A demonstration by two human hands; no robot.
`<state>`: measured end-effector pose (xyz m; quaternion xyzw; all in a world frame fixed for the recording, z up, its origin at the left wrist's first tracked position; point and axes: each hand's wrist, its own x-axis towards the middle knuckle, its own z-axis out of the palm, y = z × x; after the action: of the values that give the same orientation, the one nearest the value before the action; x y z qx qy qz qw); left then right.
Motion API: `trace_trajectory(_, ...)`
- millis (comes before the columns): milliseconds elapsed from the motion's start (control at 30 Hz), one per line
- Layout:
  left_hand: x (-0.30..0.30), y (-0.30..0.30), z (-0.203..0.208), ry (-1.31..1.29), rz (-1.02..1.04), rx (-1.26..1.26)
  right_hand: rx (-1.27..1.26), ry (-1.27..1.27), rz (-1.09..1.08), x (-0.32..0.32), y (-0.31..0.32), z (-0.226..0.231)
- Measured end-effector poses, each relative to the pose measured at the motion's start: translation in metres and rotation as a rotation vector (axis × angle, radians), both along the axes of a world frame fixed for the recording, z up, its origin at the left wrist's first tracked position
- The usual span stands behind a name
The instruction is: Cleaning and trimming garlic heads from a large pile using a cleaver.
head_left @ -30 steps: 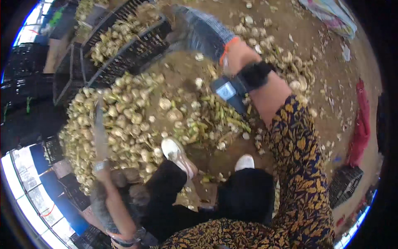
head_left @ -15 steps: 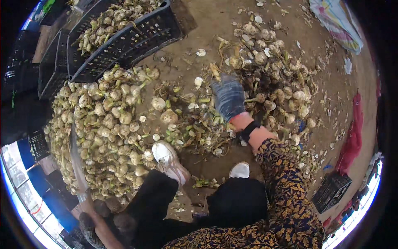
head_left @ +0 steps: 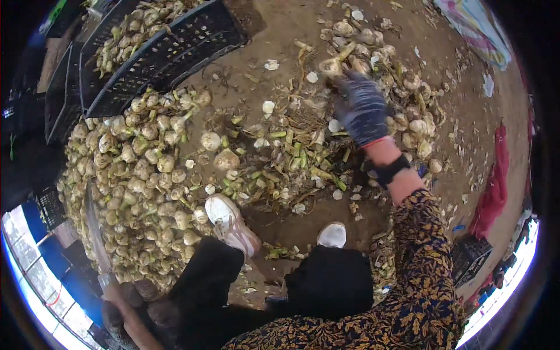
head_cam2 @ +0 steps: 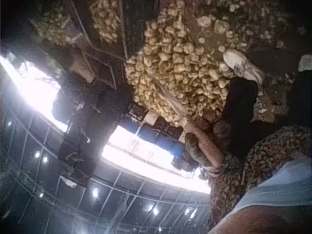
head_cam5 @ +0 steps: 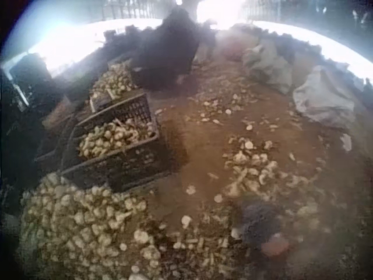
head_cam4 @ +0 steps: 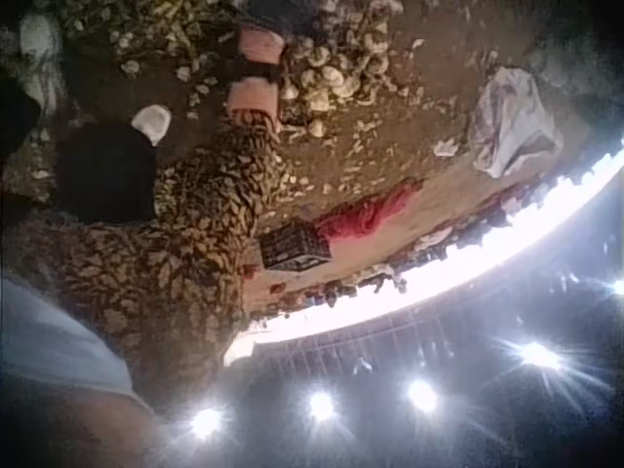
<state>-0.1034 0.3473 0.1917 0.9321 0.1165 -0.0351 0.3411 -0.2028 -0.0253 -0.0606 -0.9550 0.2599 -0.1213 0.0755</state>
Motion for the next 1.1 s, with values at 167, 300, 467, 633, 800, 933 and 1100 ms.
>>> trace_trajectory(167,-0.001,-0.002,-0.001,-0.012,-0.014,-0.056,0.003,0.068,-0.155,0.015,0.03,-0.075)
trace_trajectory(300,0.004,0.003,-0.003,-0.054,0.028,-0.117,0.231,0.272,-0.155,0.0,0.071,-0.063)
trace_trajectory(467,0.019,0.02,0.0,-0.084,0.104,-0.269,0.408,0.389,0.092,-0.096,0.126,-0.032)
trace_trajectory(633,0.011,0.06,-0.005,-0.02,0.268,-0.575,0.348,0.467,0.237,-0.144,0.137,0.0)
trace_trajectory(800,-0.005,0.03,0.018,0.266,0.01,-0.846,0.58,0.166,0.398,-0.023,0.16,-0.011)
trace_trajectory(933,0.01,0.026,-0.001,0.046,0.087,-0.499,0.47,0.346,0.421,0.065,0.187,-0.028)
trace_trajectory(1100,0.017,0.03,0.007,-0.077,0.082,-0.338,0.943,0.159,0.336,0.118,0.225,-0.062)
